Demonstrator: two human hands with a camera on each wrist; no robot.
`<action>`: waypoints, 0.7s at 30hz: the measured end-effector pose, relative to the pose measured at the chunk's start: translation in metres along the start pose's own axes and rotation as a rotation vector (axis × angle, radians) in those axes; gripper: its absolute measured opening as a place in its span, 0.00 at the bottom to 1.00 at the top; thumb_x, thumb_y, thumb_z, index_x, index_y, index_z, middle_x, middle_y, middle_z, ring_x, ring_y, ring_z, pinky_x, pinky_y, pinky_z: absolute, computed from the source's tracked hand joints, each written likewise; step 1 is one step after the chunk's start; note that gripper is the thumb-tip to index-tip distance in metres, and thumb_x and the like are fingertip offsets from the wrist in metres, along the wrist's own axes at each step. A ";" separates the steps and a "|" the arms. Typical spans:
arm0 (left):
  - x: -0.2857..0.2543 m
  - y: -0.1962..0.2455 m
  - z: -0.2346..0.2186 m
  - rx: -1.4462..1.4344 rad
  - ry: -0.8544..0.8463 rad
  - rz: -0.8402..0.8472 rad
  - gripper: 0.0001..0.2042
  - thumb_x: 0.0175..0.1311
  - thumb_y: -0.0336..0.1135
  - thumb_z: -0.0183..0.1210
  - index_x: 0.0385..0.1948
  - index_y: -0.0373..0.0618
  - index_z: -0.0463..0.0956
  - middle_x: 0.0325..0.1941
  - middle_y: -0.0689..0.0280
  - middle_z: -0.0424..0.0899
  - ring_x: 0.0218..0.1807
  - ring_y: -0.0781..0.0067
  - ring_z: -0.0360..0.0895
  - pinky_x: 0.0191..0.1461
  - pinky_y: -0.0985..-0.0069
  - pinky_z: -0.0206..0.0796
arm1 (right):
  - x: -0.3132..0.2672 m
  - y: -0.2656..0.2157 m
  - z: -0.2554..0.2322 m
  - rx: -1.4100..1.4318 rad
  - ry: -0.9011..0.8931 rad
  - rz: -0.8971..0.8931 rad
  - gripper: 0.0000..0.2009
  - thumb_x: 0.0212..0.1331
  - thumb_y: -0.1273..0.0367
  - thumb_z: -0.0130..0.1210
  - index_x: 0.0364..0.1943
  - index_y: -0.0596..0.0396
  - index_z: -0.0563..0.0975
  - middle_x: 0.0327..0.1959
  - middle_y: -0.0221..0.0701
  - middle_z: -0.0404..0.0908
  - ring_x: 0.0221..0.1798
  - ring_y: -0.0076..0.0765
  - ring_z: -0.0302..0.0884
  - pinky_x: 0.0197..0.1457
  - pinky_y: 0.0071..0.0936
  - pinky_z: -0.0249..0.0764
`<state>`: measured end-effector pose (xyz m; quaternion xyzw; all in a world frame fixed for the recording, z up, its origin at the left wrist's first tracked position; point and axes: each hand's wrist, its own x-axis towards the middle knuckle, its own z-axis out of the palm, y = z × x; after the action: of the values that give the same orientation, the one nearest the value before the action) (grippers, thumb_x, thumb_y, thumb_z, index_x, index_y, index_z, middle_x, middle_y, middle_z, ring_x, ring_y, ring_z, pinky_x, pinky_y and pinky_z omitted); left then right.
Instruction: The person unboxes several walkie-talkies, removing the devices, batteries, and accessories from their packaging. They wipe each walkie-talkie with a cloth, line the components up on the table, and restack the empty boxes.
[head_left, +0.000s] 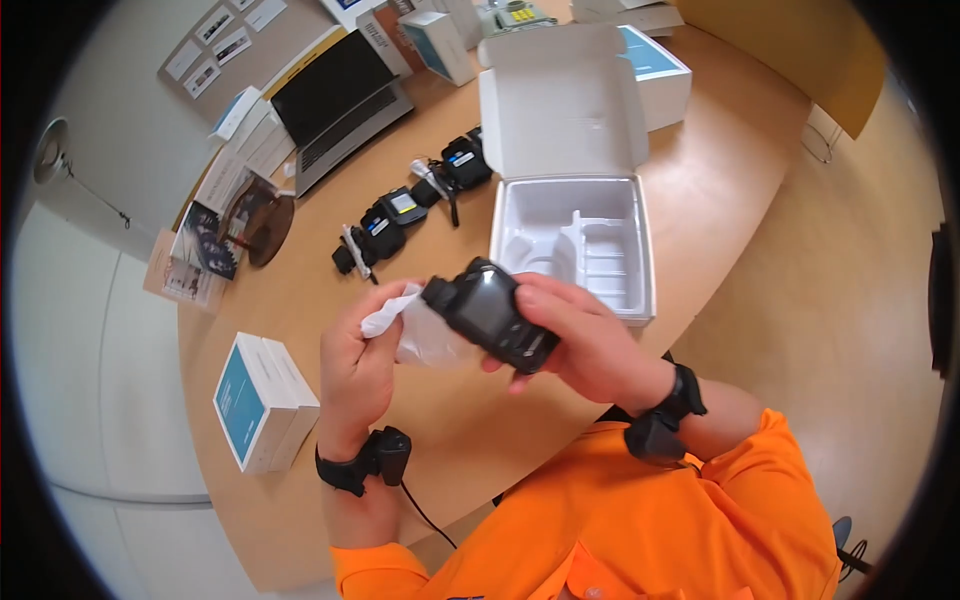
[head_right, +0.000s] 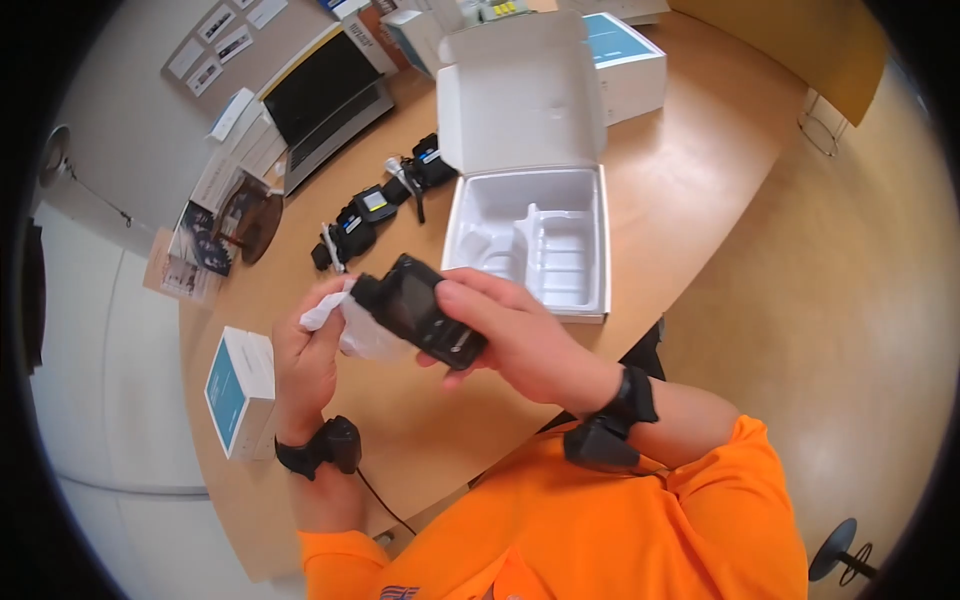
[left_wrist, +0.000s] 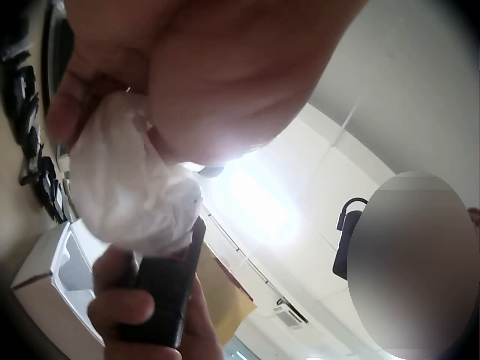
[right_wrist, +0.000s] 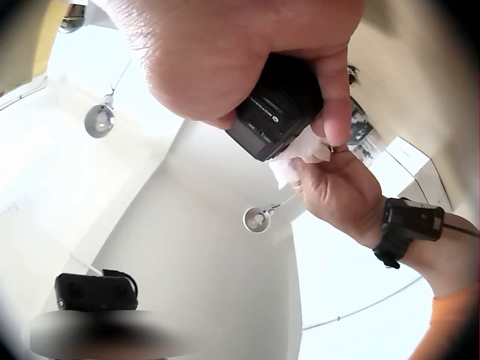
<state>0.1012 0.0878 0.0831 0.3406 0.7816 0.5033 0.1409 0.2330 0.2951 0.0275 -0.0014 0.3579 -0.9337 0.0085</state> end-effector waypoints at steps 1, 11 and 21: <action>0.009 0.006 0.011 -0.051 0.037 0.039 0.14 0.71 0.22 0.51 0.55 0.41 0.77 0.49 0.66 0.81 0.51 0.77 0.77 0.53 0.79 0.69 | -0.010 -0.007 -0.008 -0.016 0.019 -0.037 0.22 0.74 0.57 0.50 0.64 0.55 0.70 0.50 0.34 0.82 0.43 0.34 0.86 0.36 0.30 0.85; 0.099 0.031 0.129 0.317 -0.243 0.386 0.15 0.62 0.33 0.64 0.49 0.38 0.76 0.53 0.55 0.79 0.52 0.58 0.79 0.60 0.69 0.70 | -0.080 -0.082 -0.055 -0.053 0.287 -0.545 0.27 0.74 0.52 0.41 0.66 0.58 0.68 0.56 0.42 0.80 0.44 0.38 0.84 0.35 0.30 0.84; 0.104 0.016 0.154 0.925 -0.548 0.691 0.10 0.56 0.32 0.64 0.39 0.45 0.82 0.49 0.58 0.80 0.62 0.56 0.72 0.70 0.47 0.56 | -0.071 -0.079 -0.075 0.040 0.288 -0.444 0.26 0.76 0.54 0.40 0.66 0.60 0.68 0.58 0.41 0.80 0.47 0.40 0.84 0.38 0.31 0.85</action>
<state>0.1189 0.2682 0.0403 0.7149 0.6987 0.0250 0.0040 0.3017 0.4056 0.0248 0.0531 0.3278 -0.9102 -0.2474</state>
